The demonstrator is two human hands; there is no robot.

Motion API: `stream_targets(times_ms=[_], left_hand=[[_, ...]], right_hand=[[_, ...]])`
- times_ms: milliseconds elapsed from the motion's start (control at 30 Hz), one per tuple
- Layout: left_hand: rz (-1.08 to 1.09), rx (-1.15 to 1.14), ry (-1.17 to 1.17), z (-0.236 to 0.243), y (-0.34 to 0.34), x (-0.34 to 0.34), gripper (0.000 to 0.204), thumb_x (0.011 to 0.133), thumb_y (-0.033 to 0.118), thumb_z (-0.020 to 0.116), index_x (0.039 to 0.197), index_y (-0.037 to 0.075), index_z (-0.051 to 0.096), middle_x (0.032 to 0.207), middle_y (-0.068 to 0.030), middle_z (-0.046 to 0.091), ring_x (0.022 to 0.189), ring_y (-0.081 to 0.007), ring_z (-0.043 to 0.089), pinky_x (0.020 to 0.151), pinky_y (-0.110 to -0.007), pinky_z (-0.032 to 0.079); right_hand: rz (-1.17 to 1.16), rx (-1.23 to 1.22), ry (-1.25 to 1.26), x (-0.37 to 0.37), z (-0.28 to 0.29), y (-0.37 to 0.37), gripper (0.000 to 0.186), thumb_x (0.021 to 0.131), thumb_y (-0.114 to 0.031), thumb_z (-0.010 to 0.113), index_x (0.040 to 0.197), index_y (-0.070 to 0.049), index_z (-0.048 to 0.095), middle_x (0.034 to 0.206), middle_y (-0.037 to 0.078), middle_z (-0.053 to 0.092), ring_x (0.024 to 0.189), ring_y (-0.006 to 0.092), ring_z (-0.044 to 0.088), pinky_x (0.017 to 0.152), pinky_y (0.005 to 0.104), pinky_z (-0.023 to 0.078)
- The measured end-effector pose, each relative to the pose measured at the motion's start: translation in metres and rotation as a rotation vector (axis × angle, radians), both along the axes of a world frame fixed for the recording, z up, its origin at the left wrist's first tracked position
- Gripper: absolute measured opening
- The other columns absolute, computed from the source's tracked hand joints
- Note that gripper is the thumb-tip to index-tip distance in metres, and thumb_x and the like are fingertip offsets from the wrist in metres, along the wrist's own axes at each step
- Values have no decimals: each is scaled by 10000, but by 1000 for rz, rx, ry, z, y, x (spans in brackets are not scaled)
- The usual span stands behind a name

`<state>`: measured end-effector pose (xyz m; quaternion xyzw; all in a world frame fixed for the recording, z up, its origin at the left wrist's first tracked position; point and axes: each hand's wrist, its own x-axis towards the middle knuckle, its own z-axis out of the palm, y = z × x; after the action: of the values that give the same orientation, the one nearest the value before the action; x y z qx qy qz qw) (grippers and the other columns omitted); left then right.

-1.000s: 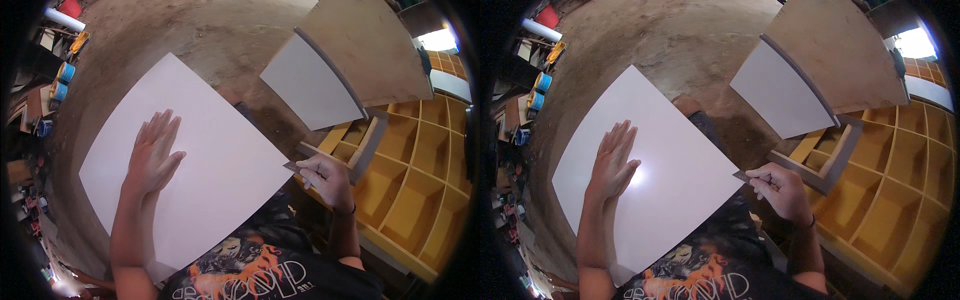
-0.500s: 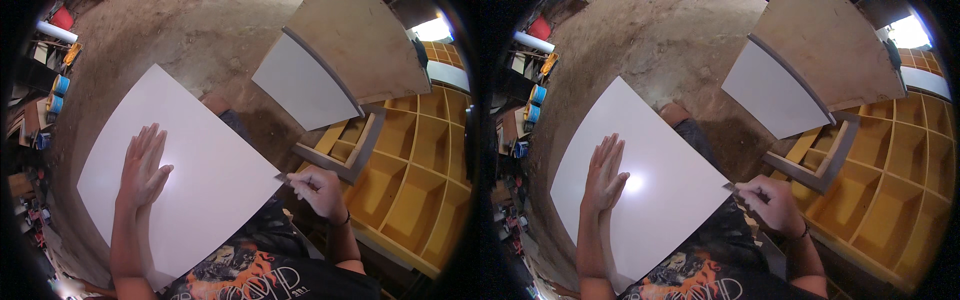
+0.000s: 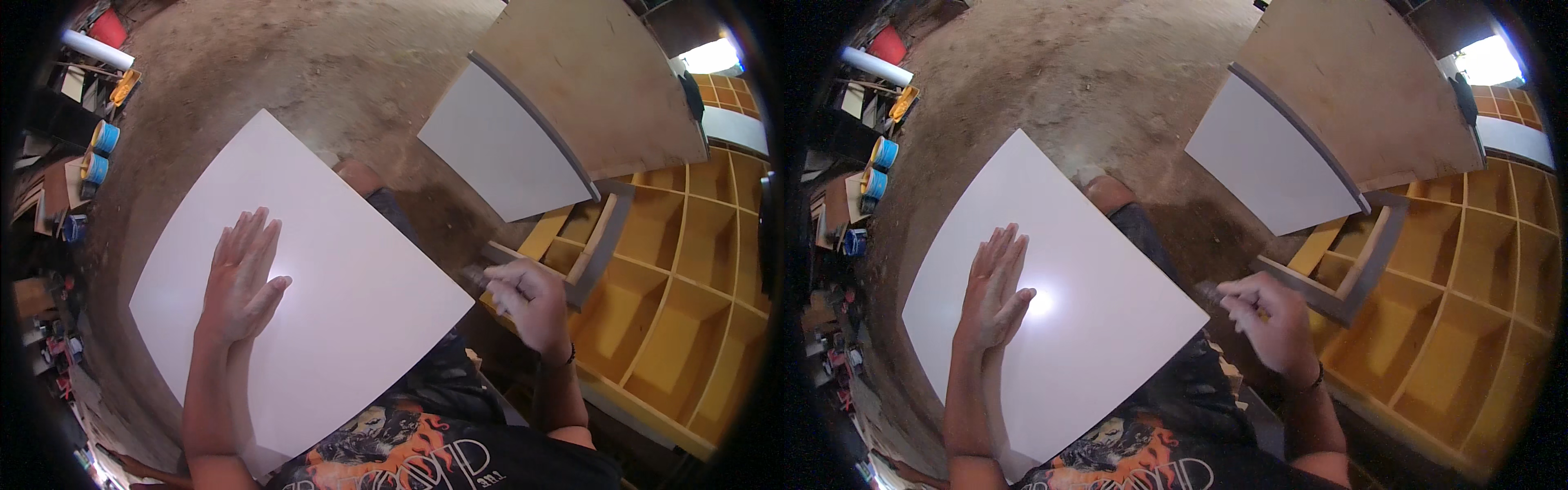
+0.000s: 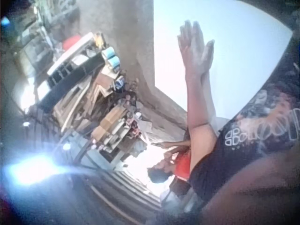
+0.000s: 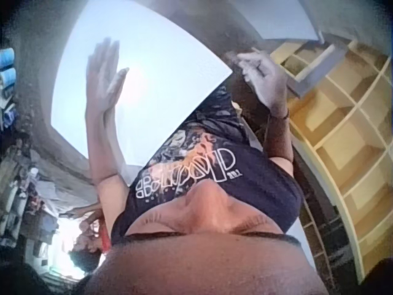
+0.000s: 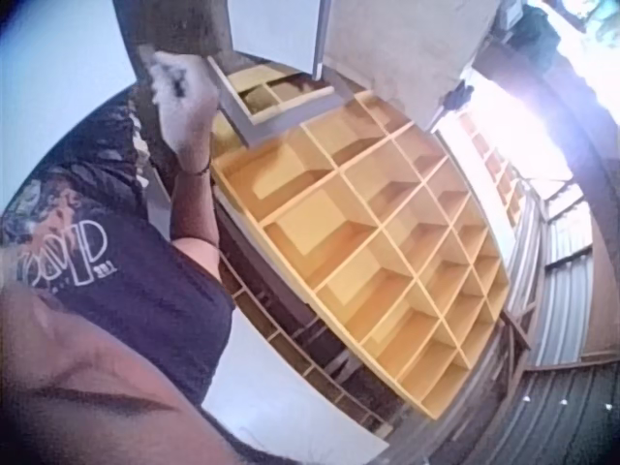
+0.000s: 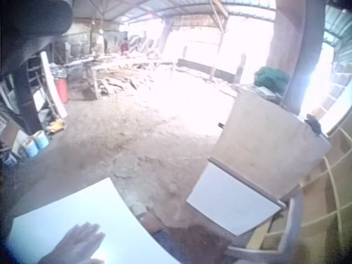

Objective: The person uses a utility knife to trim the excess white edging from a laminate board by sliding the blade along the sides while holding the board on their lap.

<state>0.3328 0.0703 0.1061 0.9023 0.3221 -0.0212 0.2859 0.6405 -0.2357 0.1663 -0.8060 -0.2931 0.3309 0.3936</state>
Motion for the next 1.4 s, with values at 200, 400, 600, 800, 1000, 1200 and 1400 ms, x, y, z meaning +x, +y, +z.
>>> stream_targets(times_ms=[200, 400, 600, 800, 1000, 1200, 1400], left_hand=[[-6, 8, 3, 1, 1, -1, 854, 950, 476, 736, 1706, 161, 494, 1828, -121, 359, 1712, -357, 253, 1415, -530, 122], [2, 20, 14, -4, 2, -3, 950, 935, 694, 678, 1704, 166, 500, 1825, -98, 371, 1724, -312, 231, 1429, -510, 128], [-13, 7, -6, -2, 1, -2, 838, 952, 434, 743, 1706, 165, 497, 1823, -116, 371, 1711, -353, 255, 1413, -531, 127], [26, -6, 21, -5, 3, -1, 995, 918, 768, 659, 1702, 175, 504, 1817, -101, 384, 1718, -322, 242, 1429, -539, 126], [22, 4, 31, -5, 2, 0, 1006, 910, 782, 654, 1704, 183, 502, 1821, -92, 377, 1720, -312, 239, 1429, -539, 129], [-10, 22, 17, -1, 1, 0, 853, 943, 454, 739, 1713, 183, 488, 1827, -105, 365, 1715, -339, 247, 1418, -523, 128], [19, 12, 26, -3, 1, 0, 961, 888, 647, 738, 1707, 205, 502, 1826, -75, 374, 1723, -309, 237, 1430, -542, 130]], right_hand=[[110, 61, -91, 16, -2, 29, 190, 1001, 6, 777, 1186, -20, 813, 931, 83, 789, 729, 126, 733, 690, 278, 576], [498, 105, -239, 35, -6, 69, 114, 987, -78, 821, 1095, -54, 848, 960, 95, 804, 835, 204, 768, 756, 324, 588], [537, 82, -170, 35, -10, 70, 88, 988, -89, 816, 1062, -61, 852, 976, 100, 808, 844, 237, 759, 769, 358, 589], [520, 62, -164, 31, -10, 61, 88, 991, -97, 813, 1057, -59, 857, 984, 102, 812, 862, 243, 773, 777, 356, 597], [549, 65, -186, 33, -8, 63, 89, 991, -94, 812, 1060, -65, 860, 985, 109, 812, 859, 246, 772, 772, 354, 597], [534, 69, -169, 35, -11, 62, 90, 994, -110, 814, 1056, -66, 861, 985, 107, 811, 859, 245, 770, 773, 353, 598], [529, 62, -178, 35, -9, 61, 93, 995, -119, 810, 1056, -74, 862, 990, 103, 812, 869, 263, 773, 781, 368, 600]])
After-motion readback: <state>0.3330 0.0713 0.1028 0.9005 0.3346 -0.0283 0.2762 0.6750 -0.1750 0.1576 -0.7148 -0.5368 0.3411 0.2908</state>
